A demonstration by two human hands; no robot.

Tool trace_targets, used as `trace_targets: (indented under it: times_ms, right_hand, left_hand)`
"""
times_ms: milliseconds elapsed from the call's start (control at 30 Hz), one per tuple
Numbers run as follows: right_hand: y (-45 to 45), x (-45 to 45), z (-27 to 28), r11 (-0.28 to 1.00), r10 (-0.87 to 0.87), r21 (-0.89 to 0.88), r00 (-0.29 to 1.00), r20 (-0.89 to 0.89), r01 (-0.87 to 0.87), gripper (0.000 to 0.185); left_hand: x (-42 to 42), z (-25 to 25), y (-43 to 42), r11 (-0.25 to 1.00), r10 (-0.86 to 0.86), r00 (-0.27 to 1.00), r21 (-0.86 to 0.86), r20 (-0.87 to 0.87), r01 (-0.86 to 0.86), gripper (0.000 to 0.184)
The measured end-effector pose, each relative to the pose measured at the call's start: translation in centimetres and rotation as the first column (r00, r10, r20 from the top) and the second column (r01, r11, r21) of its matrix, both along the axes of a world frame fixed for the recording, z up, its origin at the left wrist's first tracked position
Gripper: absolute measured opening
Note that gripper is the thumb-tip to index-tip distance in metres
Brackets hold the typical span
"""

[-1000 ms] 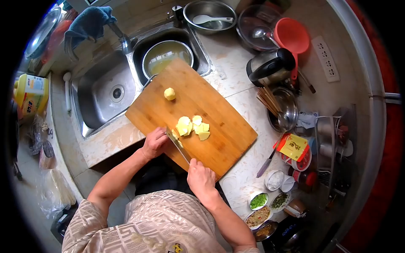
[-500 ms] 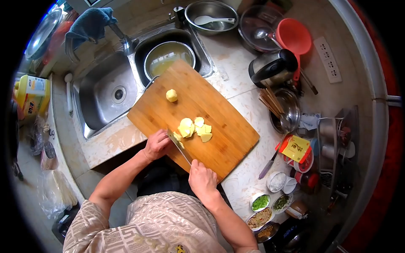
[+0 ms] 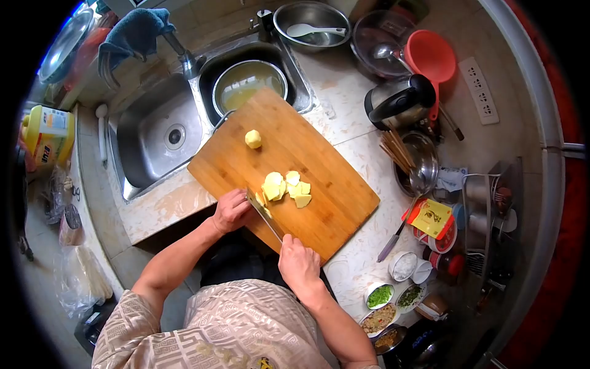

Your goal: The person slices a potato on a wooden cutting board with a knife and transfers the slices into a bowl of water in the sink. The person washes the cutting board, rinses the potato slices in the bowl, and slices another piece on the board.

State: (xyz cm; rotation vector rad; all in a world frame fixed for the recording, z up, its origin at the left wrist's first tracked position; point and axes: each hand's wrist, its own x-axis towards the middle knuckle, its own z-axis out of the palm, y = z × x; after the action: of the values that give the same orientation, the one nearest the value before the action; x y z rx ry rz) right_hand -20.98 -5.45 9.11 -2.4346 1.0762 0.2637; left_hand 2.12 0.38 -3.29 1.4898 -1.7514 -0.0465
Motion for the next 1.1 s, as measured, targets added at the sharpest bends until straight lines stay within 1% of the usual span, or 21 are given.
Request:
trace_targets:
  times_ms: [167, 233, 333, 433, 467, 567, 633, 667, 767, 900, 1000, 1100]
  right_hand:
    - [0.2, 0.1, -0.4, 1.000, 0.009, 0.002, 1.000, -0.024, -0.009, 0.014]
    - [0.0, 0.3, -0.9, 1.000, 0.004, 0.017, 1.000, -0.027, -0.004, 0.013]
    - [-0.8, 0.9, -2.6, 0.994, -0.032, 0.099, 0.998, -0.049, 0.037, 0.016]
    - [-1.9, 0.6, -2.0, 0.987, -0.064, 0.150, 0.998, -0.006, 0.064, 0.019]
    - [-1.8, 0.6, -1.8, 0.980, -0.126, 0.157, 0.992, 0.016, 0.122, 0.021]
    - [-1.5, 0.5, -0.2, 0.990, -0.098, 0.103, 0.995, 0.004, 0.097, 0.019]
    - [-1.0, 0.3, 0.5, 0.995, -0.049, 0.081, 0.999, -0.003, 0.049, 0.017]
    - [-0.8, 0.1, 0.7, 0.997, -0.024, 0.069, 1.000, -0.012, 0.025, 0.016]
    - [-0.3, -0.3, 0.3, 0.999, -0.004, 0.035, 1.000, 0.023, 0.003, 0.014]
    - [-0.2, 0.4, 0.1, 0.998, 0.004, 0.063, 0.999, -0.045, -0.001, 0.015]
    - [-0.9, 1.3, -1.9, 0.996, -0.024, 0.089, 0.998, -0.049, 0.029, 0.016]
    - [-1.6, 0.6, -2.0, 0.994, -0.046, 0.100, 0.998, 0.040, 0.042, 0.017]
  left_hand:
    - [0.0, -0.3, 0.1, 1.000, 0.001, 1.000, 0.011, 0.001, -0.001, 0.022]
    - [0.0, 0.2, -0.2, 1.000, 0.007, 1.000, -0.014, -0.012, -0.007, 0.023]
    - [0.0, 0.2, -0.3, 1.000, -0.006, 0.999, -0.030, -0.038, 0.004, 0.024]
    - [0.1, -0.1, -0.1, 0.999, -0.022, 0.998, -0.027, -0.056, 0.020, 0.025]
    - [0.2, -0.3, -0.1, 0.999, -0.026, 0.998, -0.026, -0.062, 0.025, 0.025]
    - [0.2, -0.5, 0.0, 1.000, -0.027, 0.998, -0.015, -0.064, 0.026, 0.025]
    - [0.2, -0.3, -0.1, 0.999, -0.008, 0.999, -0.042, -0.035, 0.006, 0.024]
    - [0.2, -0.2, -0.2, 0.998, 0.002, 1.000, -0.057, -0.026, -0.004, 0.023]
    - [0.2, -0.3, 0.1, 1.000, -0.012, 1.000, -0.026, -0.025, 0.011, 0.028]
    - [0.3, -0.5, 0.1, 0.999, -0.013, 1.000, -0.038, -0.024, 0.012, 0.028]
    - [0.3, -0.3, 0.1, 1.000, -0.004, 1.000, -0.023, -0.004, 0.004, 0.025]
    - [0.3, -0.5, 0.1, 0.999, 0.000, 1.000, -0.034, -0.002, 0.000, 0.026]
